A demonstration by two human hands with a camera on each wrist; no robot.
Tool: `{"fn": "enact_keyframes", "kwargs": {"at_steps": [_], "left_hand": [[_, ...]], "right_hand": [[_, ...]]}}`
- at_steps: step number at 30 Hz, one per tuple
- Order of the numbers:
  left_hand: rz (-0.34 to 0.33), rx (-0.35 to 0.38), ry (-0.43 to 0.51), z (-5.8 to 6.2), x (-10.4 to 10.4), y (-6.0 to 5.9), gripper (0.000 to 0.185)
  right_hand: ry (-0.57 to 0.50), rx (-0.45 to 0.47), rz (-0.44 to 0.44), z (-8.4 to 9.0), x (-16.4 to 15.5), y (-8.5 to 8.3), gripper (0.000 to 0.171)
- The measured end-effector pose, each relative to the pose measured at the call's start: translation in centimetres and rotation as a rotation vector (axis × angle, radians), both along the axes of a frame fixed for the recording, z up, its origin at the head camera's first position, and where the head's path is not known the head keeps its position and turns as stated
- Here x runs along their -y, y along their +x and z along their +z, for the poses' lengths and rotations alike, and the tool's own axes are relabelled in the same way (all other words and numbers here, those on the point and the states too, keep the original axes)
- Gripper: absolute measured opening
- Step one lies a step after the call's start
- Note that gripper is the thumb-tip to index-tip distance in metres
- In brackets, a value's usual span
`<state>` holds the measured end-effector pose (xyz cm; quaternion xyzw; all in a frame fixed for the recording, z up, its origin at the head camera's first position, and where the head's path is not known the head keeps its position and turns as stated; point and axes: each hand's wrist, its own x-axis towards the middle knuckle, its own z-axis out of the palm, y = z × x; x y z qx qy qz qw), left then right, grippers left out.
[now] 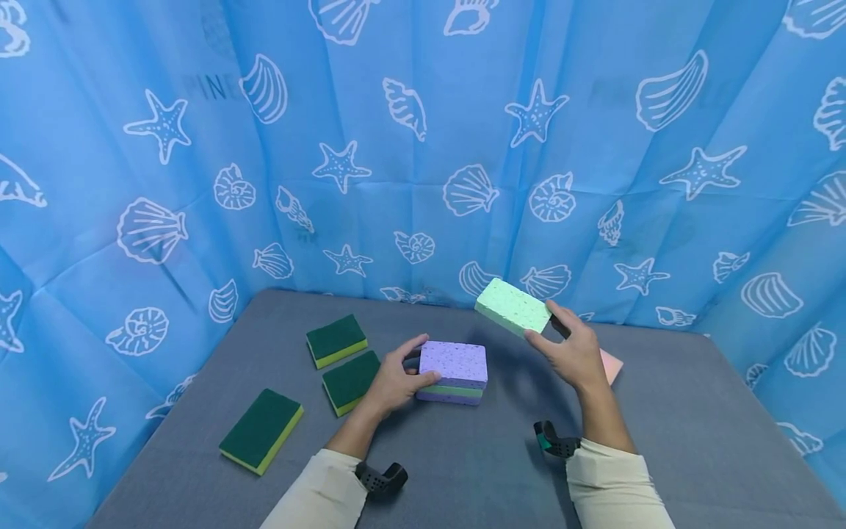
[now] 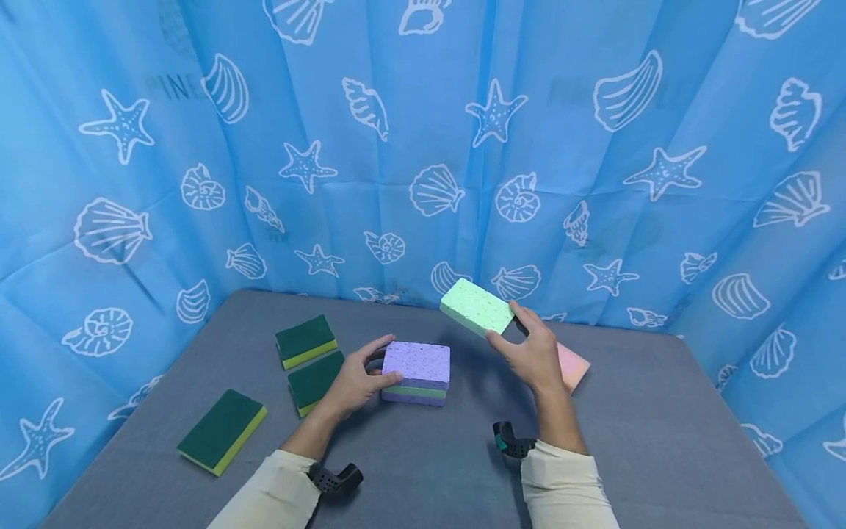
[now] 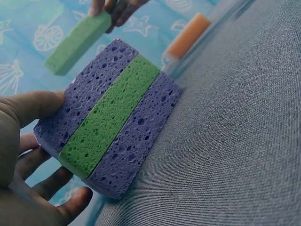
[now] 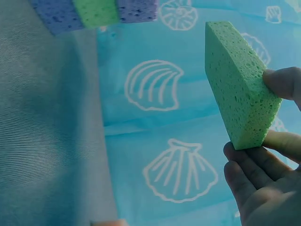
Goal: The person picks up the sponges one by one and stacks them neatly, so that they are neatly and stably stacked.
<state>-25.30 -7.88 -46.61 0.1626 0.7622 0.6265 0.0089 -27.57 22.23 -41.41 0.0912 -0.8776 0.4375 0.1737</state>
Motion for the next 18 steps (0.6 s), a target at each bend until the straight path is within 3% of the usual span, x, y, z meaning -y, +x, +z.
{"fn": "enact_keyframes", "kwargs": {"at_steps": [3,18], "left_hand": [[0.003,-0.006,-0.007,-1.5,0.1,-0.8,0.067],[-0.008,-0.001,-0.006,-1.4,0.1,-0.9,0.068]], "right_hand": [[-0.004,-0.043,0.019,0.4,0.0,0.3,0.07],[-0.083,-0.213,0.147,2.6,0.6,1.9,0.067]]}}
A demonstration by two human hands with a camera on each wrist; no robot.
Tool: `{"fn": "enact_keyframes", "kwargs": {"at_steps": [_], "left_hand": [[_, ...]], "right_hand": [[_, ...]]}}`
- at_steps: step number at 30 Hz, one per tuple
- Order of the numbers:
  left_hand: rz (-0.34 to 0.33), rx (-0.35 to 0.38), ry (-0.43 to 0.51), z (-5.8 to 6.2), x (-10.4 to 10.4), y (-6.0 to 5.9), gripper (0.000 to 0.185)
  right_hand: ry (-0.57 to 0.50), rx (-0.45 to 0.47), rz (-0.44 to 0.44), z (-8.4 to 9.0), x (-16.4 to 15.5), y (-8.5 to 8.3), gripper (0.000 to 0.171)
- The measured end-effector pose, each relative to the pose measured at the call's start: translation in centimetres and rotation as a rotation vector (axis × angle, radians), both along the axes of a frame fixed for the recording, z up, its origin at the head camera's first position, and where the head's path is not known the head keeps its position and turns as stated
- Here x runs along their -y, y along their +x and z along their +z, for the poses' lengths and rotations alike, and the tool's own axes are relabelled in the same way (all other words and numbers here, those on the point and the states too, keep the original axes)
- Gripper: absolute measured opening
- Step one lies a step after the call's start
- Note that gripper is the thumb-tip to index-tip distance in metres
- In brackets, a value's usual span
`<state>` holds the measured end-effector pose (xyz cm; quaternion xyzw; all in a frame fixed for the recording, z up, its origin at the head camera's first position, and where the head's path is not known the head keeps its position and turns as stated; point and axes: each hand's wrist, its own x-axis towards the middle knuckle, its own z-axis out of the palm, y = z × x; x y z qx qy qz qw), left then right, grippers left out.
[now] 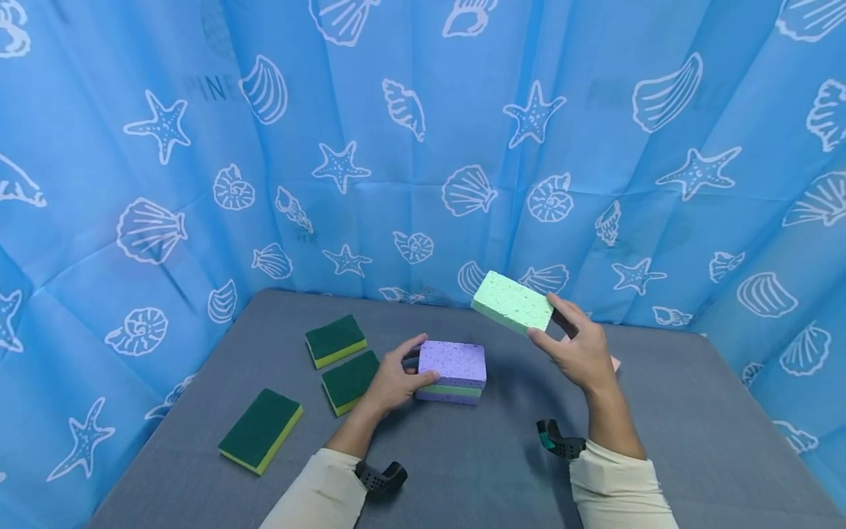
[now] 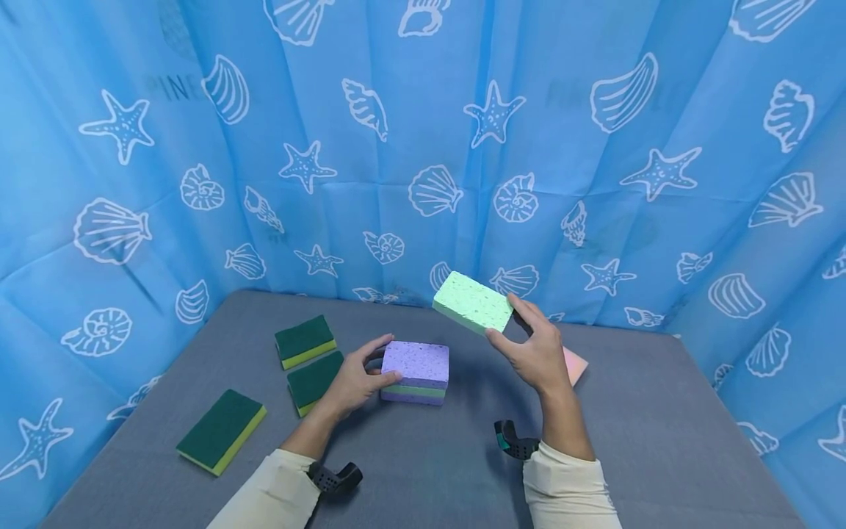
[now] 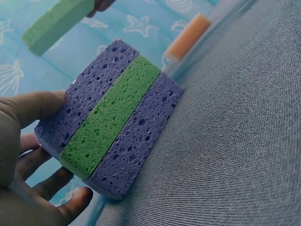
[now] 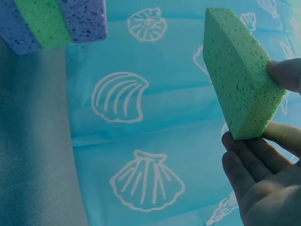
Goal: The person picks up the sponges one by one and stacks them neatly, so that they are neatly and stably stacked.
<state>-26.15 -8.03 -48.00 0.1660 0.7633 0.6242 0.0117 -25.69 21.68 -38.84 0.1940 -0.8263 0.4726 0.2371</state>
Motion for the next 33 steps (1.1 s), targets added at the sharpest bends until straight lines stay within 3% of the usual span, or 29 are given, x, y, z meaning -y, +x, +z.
{"fn": "enact_keyframes", "kwargs": {"at_steps": [7,16,29,33], "left_hand": [[0.002,-0.014,-0.007,0.0,0.0,0.0,0.068],[0.007,-0.017,-0.015,0.1,0.0,0.1,0.068],[-0.001,0.007,0.003,0.0,0.1,0.1,0.069],[-0.006,0.019,0.003,0.5,0.0,0.4,0.069]], "right_hand": [[-0.019,-0.037,0.082,2.3,1.2,1.9,0.063],[-0.043,-0.068,0.159,0.6,0.3,0.6,0.068],[-0.053,-0.031,0.238,0.2,0.9,0.5,0.067],[-0.038,-0.011,0.251,0.0,1.2,0.4,0.067]]}}
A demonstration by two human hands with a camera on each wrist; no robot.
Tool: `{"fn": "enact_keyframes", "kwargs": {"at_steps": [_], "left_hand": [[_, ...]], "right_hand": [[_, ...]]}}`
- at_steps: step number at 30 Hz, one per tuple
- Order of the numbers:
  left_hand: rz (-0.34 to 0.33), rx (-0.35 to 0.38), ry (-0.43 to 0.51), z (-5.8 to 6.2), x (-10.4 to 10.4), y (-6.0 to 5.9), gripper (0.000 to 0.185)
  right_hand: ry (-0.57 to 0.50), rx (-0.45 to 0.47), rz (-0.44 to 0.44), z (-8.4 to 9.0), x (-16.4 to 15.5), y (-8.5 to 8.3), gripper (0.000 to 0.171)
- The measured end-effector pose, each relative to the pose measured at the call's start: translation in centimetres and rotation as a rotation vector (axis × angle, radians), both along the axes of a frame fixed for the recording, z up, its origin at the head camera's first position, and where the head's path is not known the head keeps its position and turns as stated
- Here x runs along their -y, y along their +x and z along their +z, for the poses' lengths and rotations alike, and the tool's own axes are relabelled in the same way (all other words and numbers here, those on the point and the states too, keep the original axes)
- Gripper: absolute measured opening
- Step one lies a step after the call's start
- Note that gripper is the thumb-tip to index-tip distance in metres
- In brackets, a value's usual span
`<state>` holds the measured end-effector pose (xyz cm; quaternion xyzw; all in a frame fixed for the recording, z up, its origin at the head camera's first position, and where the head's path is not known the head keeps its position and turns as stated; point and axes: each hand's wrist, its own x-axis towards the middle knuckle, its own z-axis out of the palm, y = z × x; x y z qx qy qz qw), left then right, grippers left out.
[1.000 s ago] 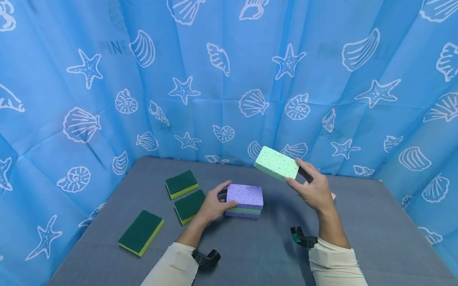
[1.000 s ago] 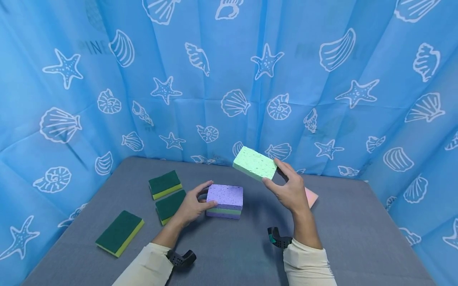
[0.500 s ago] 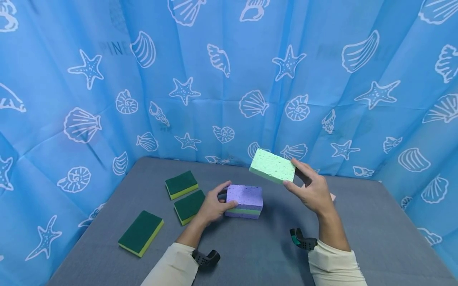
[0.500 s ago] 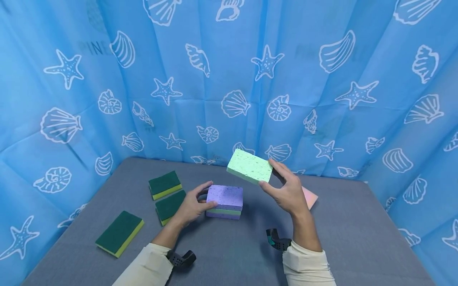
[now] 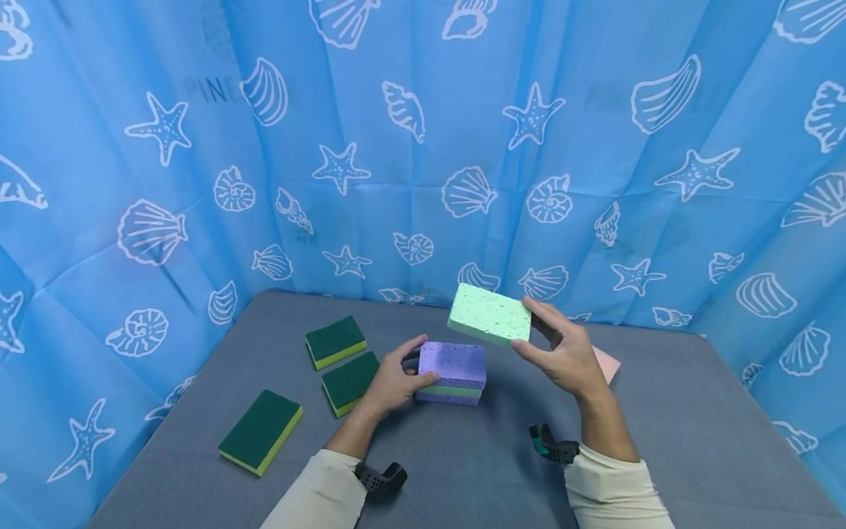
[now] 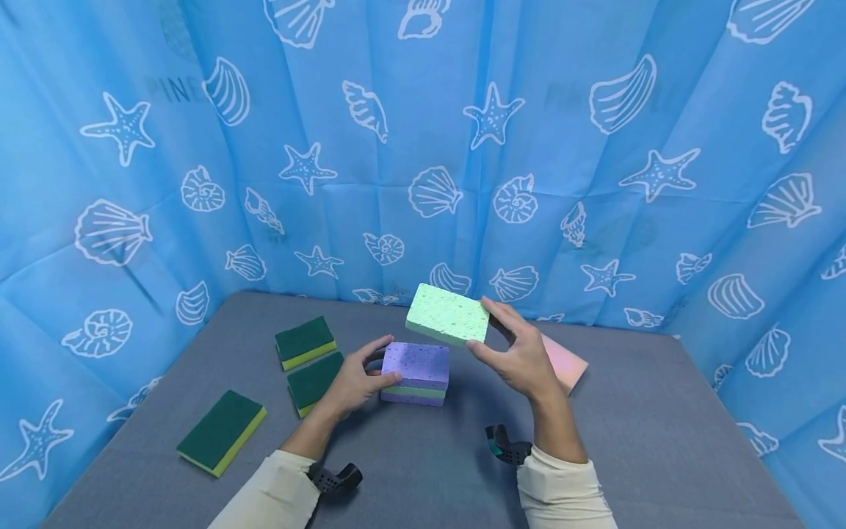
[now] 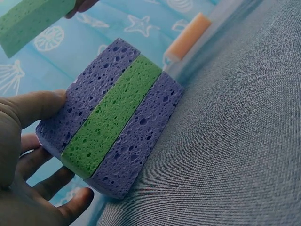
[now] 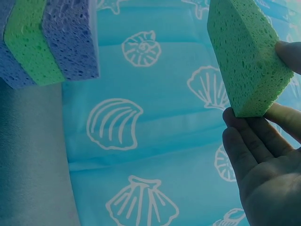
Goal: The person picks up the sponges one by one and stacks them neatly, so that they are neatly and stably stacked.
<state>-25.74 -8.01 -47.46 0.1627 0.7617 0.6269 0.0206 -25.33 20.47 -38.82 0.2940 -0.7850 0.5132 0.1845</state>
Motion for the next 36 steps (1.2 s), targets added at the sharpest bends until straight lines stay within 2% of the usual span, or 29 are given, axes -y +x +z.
{"fn": "enact_keyframes", "kwargs": {"at_steps": [3,6,9,10,16,21,29,36], "left_hand": [[-0.01,0.008,0.001,1.4,0.0,0.8,0.068],[-0.017,0.006,-0.003,2.7,0.1,1.5,0.066],[-0.02,0.003,0.002,3.2,0.1,1.7,0.065],[-0.019,0.002,0.008,2.7,0.1,1.4,0.066],[-0.005,-0.01,0.021,-0.4,0.2,-0.4,0.07],[-0.007,-0.006,0.028,-0.3,0.2,-0.3,0.071],[-0.027,-0.009,0.055,-0.5,0.2,-0.4,0.072],[-0.021,-0.013,0.058,-0.4,0.1,-0.3,0.074]], "right_hand": [[0.011,0.015,0.008,0.1,0.4,0.1,0.067],[0.036,0.029,0.015,0.9,1.1,0.8,0.065],[0.054,0.05,0.027,1.7,1.8,1.4,0.063],[0.058,0.051,0.034,1.8,1.9,1.5,0.063],[0.049,0.059,0.079,-1.1,1.4,-0.6,0.065],[0.08,0.079,0.076,-1.9,1.8,-0.9,0.065],[0.15,0.111,0.063,0.3,3.3,0.9,0.062],[0.158,0.155,0.08,0.3,3.6,0.9,0.062]]}}
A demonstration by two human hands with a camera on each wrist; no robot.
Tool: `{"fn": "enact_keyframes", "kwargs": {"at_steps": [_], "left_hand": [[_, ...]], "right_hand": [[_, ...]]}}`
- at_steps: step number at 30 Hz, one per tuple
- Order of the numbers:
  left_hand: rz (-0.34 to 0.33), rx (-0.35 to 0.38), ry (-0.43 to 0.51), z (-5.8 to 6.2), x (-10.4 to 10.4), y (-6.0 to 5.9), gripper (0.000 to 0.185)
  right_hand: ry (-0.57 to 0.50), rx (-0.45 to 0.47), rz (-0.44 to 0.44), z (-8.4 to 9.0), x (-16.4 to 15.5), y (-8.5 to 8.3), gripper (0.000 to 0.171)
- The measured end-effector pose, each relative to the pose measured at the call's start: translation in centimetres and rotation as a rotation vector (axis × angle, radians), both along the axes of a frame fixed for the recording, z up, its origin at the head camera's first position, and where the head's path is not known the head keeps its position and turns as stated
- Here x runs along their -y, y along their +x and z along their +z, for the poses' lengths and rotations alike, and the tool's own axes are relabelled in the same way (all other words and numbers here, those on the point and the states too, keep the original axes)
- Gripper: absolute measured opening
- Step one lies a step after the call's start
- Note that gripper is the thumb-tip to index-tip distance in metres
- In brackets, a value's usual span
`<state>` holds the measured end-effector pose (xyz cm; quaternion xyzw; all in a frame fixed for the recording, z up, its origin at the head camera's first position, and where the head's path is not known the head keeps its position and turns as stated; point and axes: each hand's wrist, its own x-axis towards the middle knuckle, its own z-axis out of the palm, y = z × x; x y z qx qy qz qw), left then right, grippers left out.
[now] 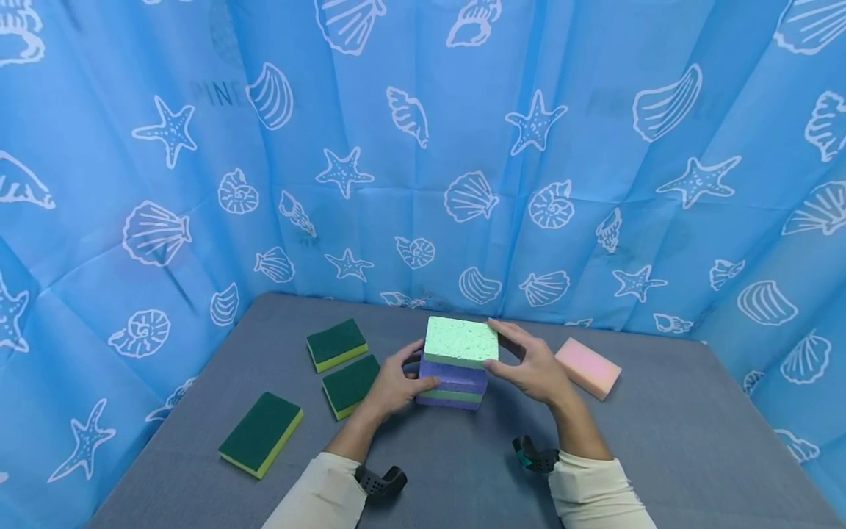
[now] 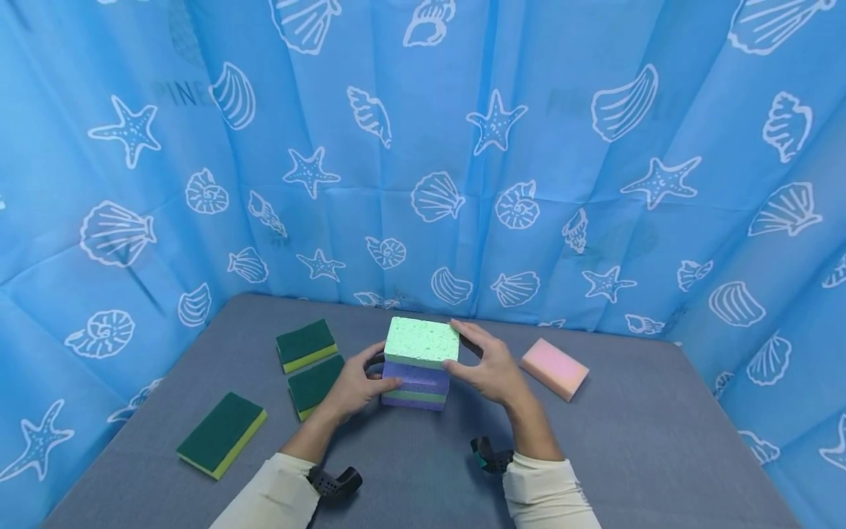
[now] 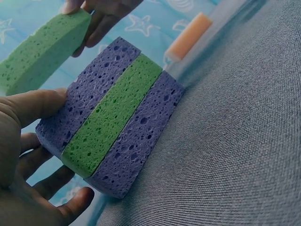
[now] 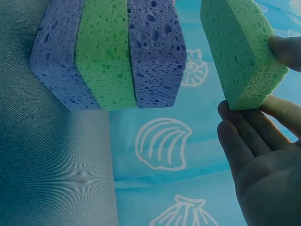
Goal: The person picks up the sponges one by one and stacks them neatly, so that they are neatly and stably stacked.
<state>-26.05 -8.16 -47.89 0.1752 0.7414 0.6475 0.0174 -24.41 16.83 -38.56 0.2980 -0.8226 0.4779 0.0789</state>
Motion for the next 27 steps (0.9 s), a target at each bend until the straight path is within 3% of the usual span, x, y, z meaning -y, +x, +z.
{"fn": "enact_keyframes", "kwargs": {"at_steps": [14,21,27], "left_hand": [[-0.001,-0.006,0.01,-0.1,0.1,-0.1,0.074],[0.002,-0.001,0.011,0.0,0.0,0.0,0.074],[0.012,-0.005,-0.002,-0.1,0.0,0.0,0.074]], "right_hand": [[0.045,0.046,0.031,-0.7,0.2,-0.4,0.061],[0.064,0.069,0.016,-3.6,-0.6,-2.3,0.065],[0.093,0.097,0.018,-4.1,-0.8,-2.6,0.068]]}}
